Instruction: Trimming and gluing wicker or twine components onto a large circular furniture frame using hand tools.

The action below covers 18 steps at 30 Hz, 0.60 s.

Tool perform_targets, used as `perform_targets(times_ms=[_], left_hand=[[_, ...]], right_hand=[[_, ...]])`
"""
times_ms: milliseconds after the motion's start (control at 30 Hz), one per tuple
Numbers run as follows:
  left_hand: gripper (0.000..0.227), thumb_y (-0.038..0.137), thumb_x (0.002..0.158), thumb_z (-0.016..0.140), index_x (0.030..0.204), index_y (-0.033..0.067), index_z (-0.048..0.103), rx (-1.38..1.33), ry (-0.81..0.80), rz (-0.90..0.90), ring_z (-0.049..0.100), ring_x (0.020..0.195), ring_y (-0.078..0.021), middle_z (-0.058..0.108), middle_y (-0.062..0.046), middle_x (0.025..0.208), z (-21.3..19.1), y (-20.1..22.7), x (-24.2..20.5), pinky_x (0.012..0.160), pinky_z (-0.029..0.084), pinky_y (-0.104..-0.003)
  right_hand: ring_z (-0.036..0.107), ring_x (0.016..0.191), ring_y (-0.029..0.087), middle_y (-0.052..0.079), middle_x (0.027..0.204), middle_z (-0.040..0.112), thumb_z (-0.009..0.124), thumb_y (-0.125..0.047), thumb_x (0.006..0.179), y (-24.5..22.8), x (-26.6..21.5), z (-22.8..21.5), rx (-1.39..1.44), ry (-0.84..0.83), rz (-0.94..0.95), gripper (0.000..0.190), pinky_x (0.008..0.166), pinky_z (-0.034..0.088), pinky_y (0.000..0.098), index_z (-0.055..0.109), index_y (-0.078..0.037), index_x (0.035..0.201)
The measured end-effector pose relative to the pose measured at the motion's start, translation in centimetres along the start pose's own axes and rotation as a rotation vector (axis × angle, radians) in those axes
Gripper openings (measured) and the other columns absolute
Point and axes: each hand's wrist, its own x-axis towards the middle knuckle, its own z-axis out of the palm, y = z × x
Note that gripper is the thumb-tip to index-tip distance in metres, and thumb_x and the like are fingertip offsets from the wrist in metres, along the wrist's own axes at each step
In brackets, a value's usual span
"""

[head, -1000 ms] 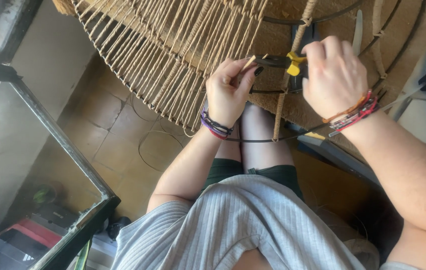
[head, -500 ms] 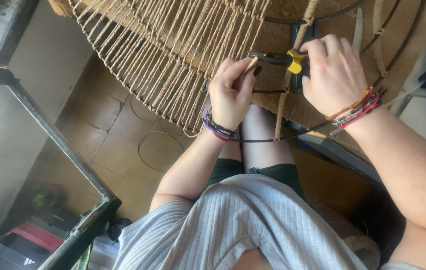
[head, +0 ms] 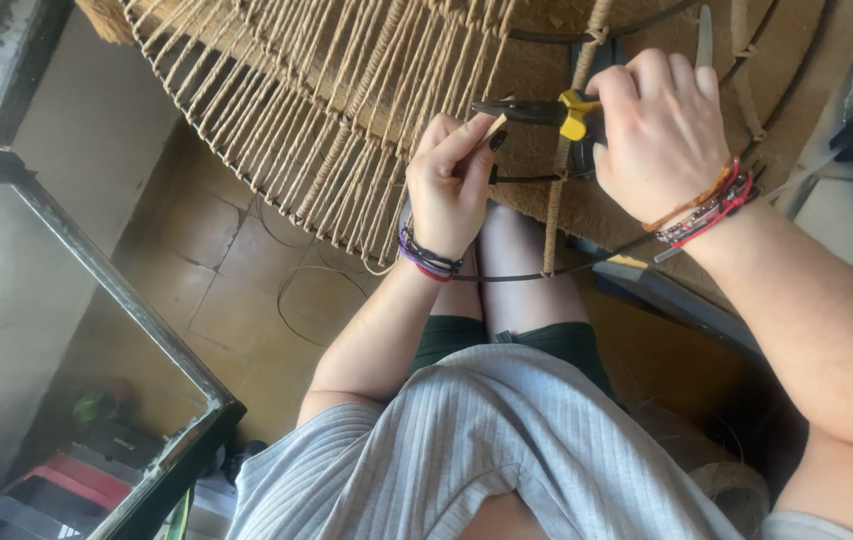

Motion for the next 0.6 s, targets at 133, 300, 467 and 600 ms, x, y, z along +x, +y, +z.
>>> perform_targets(times_ms=[133,300,467,600], left_hand=[[0.031,-0.006,0.101,0.06,0.126,0.0103,0.069,-0.031,-0.013,0.033,0.054,0.085,-0.0175,0.048,0.0,0.089,-0.2,-0.6,-0.1,0.079,0.053,-0.031],[0.032,-0.007,0.1,0.057,0.126,0.0083,0.069,0.033,-0.022,0.067,0.054,0.085,-0.0196,0.049,-0.003,0.091,-0.3,-0.2,-0.1,0.077,0.05,-0.033],[0.034,-0.014,0.097,0.057,0.123,0.004,0.069,0.065,-0.037,0.09,0.052,0.085,-0.0216,0.052,-0.007,0.09,-0.4,0.2,0.3,0.075,0.05,-0.034],[0.056,-0.019,0.1,0.053,0.142,0.0172,0.061,0.145,-0.078,0.087,0.05,0.085,-0.0143,0.054,-0.003,0.095,-0.4,0.6,0.7,0.073,0.049,-0.025]], right_hand=[[0.064,0.093,0.03,0.011,0.104,0.064,0.081,-0.019,0.08,-0.3,0.2,0.0,0.055,-0.047,0.025,0.044,0.081,0.052,0.043,0.069,-0.01,0.122],[0.066,0.078,0.029,0.015,0.099,0.063,0.069,-0.001,0.088,-0.7,0.5,-0.3,0.172,-0.036,0.037,0.022,0.074,0.061,0.0419,0.071,0.0,0.111],[0.064,0.083,0.034,0.02,0.101,0.059,0.063,0.011,0.085,-0.8,0.2,0.5,0.338,-0.012,0.113,0.028,0.062,0.061,0.0396,0.063,0.003,0.111],[0.06,0.085,0.024,0.019,0.117,0.057,0.074,0.005,0.088,1.9,-1.1,-0.7,0.446,0.05,0.16,0.037,0.066,0.059,0.0295,0.062,0.002,0.123]])
